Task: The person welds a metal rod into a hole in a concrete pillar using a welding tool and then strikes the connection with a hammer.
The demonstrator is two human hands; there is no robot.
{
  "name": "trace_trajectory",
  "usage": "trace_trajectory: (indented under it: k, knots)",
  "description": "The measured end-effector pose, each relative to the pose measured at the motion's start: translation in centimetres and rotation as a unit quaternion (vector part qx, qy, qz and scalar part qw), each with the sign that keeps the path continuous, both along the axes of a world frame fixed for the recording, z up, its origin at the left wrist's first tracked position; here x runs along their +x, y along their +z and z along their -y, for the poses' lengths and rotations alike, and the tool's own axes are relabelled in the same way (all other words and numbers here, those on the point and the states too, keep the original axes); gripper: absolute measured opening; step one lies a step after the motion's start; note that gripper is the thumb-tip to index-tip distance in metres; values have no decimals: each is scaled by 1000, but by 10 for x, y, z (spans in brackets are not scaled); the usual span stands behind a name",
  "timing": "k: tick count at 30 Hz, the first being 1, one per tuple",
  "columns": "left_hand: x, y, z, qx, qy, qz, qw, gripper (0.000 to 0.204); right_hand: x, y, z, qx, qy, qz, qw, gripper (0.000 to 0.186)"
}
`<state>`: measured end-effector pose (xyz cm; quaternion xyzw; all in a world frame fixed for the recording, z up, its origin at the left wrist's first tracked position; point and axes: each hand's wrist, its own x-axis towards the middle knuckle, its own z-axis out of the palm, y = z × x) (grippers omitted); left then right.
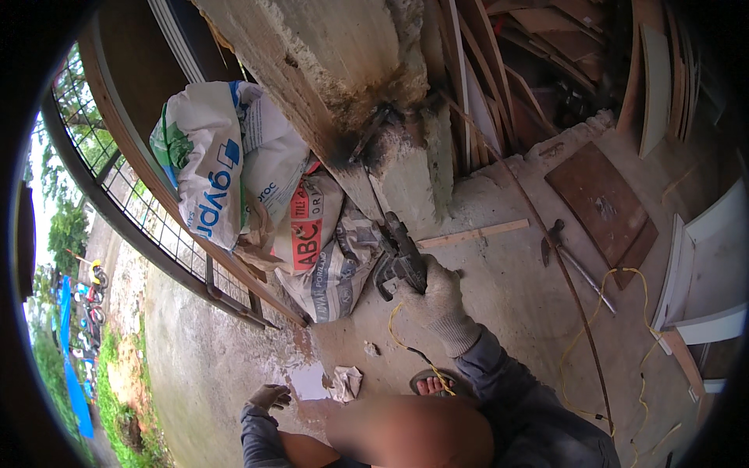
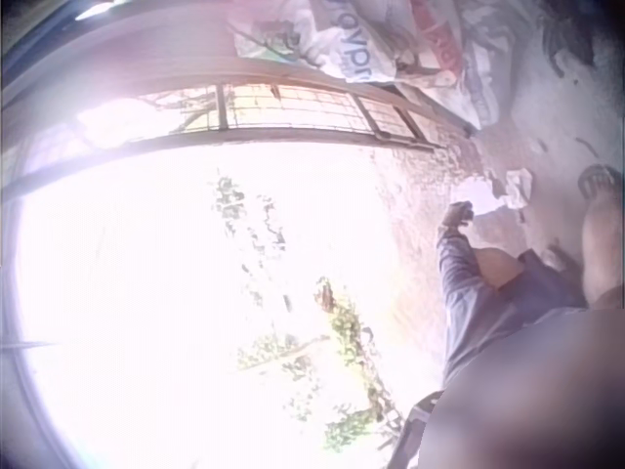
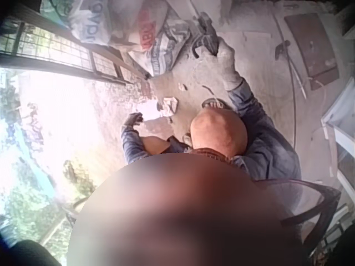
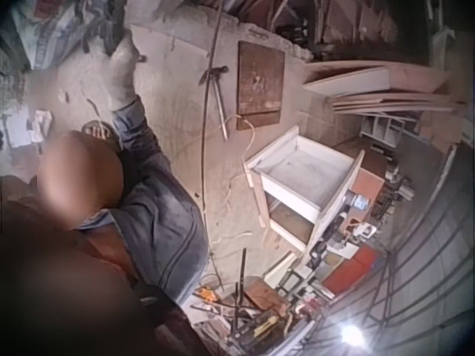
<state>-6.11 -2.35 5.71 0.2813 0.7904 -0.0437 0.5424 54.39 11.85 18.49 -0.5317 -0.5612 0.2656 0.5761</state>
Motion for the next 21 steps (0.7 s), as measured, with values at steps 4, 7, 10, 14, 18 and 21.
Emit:
trace_trajectory:
  k: [4, 7, 10, 14, 18, 21]
  knots:
    - [4, 3, 1, 10, 14, 5, 1000, 39, -4, 12, 1, -15, 7, -25, 1000, 22]
    - [7, 6, 1, 19, 33, -6, 999, 38, -6, 13, 0, -57, 88, -362, 926, 18]
    - [7, 6, -1, 3, 37, -3, 999, 36, -3, 7, -3, -56, 14, -5, 998, 28]
    - [5, 7, -1, 4, 34, 17, 999, 36, -2, 5, -2, -3, 18, -35, 999, 33]
    - [5, 11, 4, 36, -34, 16, 999, 32, 0, 17, 6, -87, 158, -383, 906, 20]
    - [5, 10, 5, 20, 22, 15, 999, 35, 5, 25, 8, -57, 230, -558, 795, 17]
